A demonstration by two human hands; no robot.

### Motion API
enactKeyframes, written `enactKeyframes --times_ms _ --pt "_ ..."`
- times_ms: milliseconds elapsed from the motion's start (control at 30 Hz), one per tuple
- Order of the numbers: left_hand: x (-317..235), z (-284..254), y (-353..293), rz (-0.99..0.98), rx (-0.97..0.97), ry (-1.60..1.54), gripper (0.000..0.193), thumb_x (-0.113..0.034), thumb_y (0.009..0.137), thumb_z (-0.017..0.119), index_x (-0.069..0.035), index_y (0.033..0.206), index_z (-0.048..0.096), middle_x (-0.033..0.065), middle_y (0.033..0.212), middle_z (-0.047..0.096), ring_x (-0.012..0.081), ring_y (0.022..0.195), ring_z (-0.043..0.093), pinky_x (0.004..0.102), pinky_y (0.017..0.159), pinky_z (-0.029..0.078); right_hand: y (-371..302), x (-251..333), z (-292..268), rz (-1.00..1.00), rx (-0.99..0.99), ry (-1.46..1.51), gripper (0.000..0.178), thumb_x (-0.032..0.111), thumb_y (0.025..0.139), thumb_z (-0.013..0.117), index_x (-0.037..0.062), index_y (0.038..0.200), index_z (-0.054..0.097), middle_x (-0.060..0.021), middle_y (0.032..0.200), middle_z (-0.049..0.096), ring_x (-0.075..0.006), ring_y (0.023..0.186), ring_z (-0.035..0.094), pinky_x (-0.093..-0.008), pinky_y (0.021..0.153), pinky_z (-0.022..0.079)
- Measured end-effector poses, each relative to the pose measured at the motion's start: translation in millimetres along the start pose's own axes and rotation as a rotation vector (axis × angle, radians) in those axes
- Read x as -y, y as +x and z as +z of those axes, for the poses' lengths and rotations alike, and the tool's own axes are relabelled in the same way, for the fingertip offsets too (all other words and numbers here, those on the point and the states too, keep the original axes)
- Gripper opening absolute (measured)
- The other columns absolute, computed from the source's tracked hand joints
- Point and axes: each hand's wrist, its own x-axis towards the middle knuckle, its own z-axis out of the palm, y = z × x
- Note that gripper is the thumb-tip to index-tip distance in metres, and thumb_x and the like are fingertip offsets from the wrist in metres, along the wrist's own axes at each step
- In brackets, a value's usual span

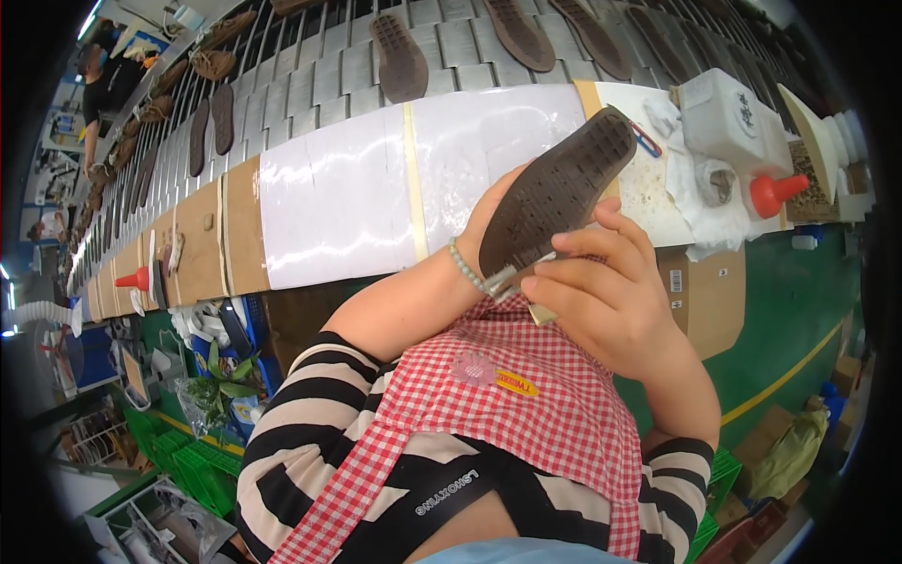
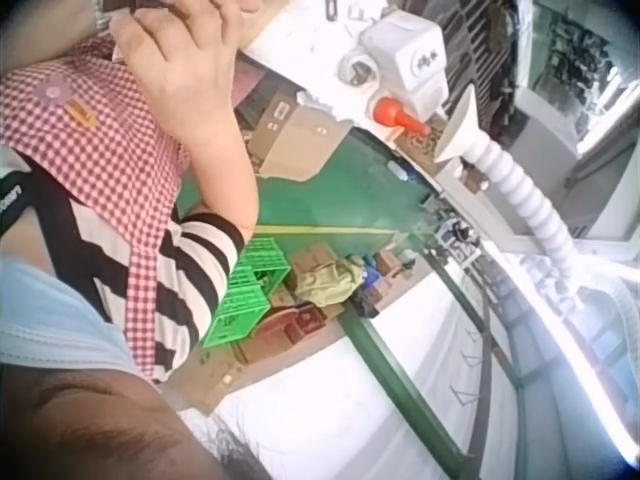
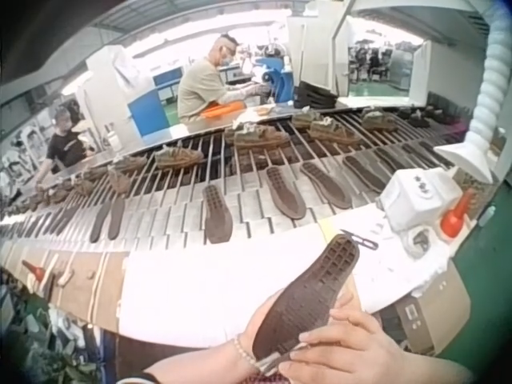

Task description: Apply adhesive to shoe soles and place them on a production line conveyor belt.

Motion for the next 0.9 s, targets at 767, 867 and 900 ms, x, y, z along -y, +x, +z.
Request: enactKeyframes --times_ms 767,867,900 --pt "1.8 -10.9 -5.3 -0.085 0.138 0.129 0.034 -0.002 0.1 0.048 0.005 0.134 0.052 0.0202 0.123 0.064 0.0269 0.105 0.068 0.0385 0.093 0.06 0.3 2.9 -31.9 0.006 0.163 -0.091 0.021 0.017 0.077 0.067 0.0181 0.096 0.076 0.0036 0.1 0.071 -0.0197 0.113 0.062 -0.0489 0.111 0.04" --pt "-0.3 -5.7 -6.7 -0.044 0.066 0.239 0.036 -0.002 0.1 0.049 0.006 0.135 0.05 0.0202 0.123 0.064 0.0273 0.109 0.067 0.0392 0.095 0.059 -2.4 1.4 -45.1 0.0 0.183 -0.153 0.025 0.016 0.073 0.072 0.0153 0.098 0.075 0.0014 0.101 0.071 -0.0209 0.112 0.062 -0.0484 0.109 0.041" --pt "-2.0 -8.1 -6.1 -0.044 0.068 0.238 0.036 -0.002 0.1 0.049 0.006 0.135 0.05 0.0202 0.123 0.064 0.0273 0.109 0.067 0.0392 0.095 0.059 -3.6 2.7 -45.7 -0.001 0.185 -0.155 0.025 0.016 0.073 0.072 0.0153 0.098 0.075 0.0014 0.101 0.071 -0.0209 0.112 0.062 -0.0484 0.109 0.041"
